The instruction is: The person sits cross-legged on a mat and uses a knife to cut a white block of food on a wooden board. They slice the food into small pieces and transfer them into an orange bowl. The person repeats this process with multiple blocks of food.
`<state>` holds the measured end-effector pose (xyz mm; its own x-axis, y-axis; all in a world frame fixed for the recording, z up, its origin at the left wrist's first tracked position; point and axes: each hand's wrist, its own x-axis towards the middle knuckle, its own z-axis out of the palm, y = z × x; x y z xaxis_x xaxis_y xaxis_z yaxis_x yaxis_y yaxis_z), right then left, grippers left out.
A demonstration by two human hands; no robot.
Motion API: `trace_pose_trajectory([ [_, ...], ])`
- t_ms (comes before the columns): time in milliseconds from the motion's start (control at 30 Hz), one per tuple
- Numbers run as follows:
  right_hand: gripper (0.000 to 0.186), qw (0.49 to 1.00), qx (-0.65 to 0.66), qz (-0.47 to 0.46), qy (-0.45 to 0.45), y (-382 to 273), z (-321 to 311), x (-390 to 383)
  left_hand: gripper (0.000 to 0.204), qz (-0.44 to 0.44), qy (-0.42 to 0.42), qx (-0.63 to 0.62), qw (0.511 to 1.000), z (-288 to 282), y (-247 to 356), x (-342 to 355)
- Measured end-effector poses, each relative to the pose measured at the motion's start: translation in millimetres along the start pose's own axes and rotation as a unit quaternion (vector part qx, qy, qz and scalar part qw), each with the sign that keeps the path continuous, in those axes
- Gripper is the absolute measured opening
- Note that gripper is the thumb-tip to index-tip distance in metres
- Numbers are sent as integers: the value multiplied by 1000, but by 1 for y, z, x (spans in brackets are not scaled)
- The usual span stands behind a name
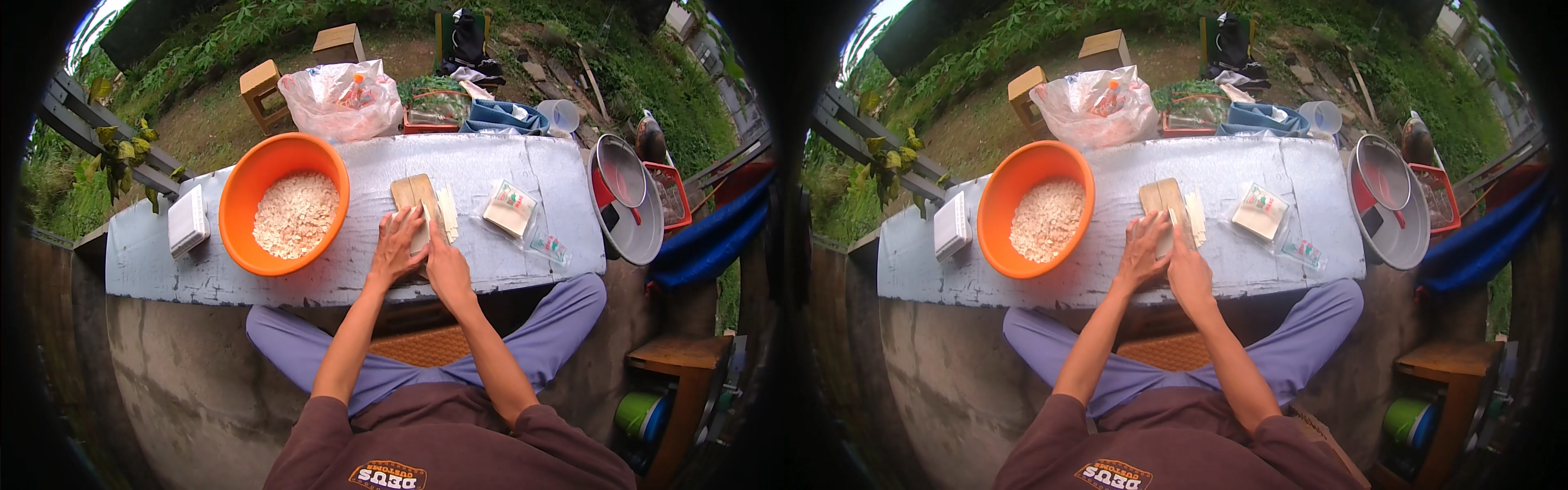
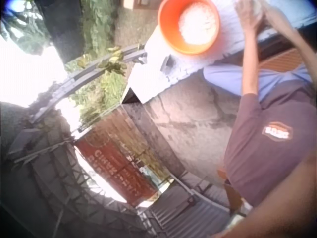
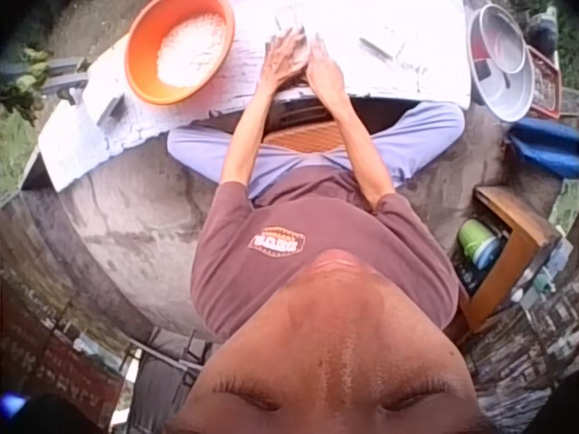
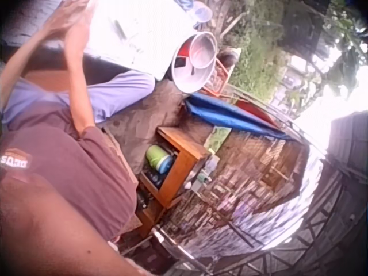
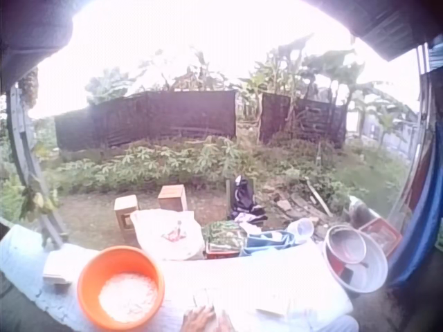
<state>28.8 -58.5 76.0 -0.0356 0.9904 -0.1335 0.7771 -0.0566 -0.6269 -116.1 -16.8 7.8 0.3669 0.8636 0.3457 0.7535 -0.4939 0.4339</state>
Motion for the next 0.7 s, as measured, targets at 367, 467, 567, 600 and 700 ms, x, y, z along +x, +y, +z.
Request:
trace_pose_trajectory([
  [367, 55, 999, -34, 9, 7, -4, -2, -7, 52, -11, -3, -29, 1000, -5, 5, 1],
  [467, 56, 999, -43, 10, -2, -4, -5, -12, 52, -14, -4, -37, 999, -7, 6, 0],
  [567, 52, 999, -39, 12, 5, -1, -5, -19, 51, -15, 0, -34, 999, -6, 6, 0],
  [600, 50, 999, -38, 14, 8, -1, -5, -22, 51, -16, -1, -31, 999, -5, 6, 0],
  [700, 50, 999, -37, 14, 5, -1, -7, -30, 50, -18, 1, -27, 999, -4, 6, 0],
])
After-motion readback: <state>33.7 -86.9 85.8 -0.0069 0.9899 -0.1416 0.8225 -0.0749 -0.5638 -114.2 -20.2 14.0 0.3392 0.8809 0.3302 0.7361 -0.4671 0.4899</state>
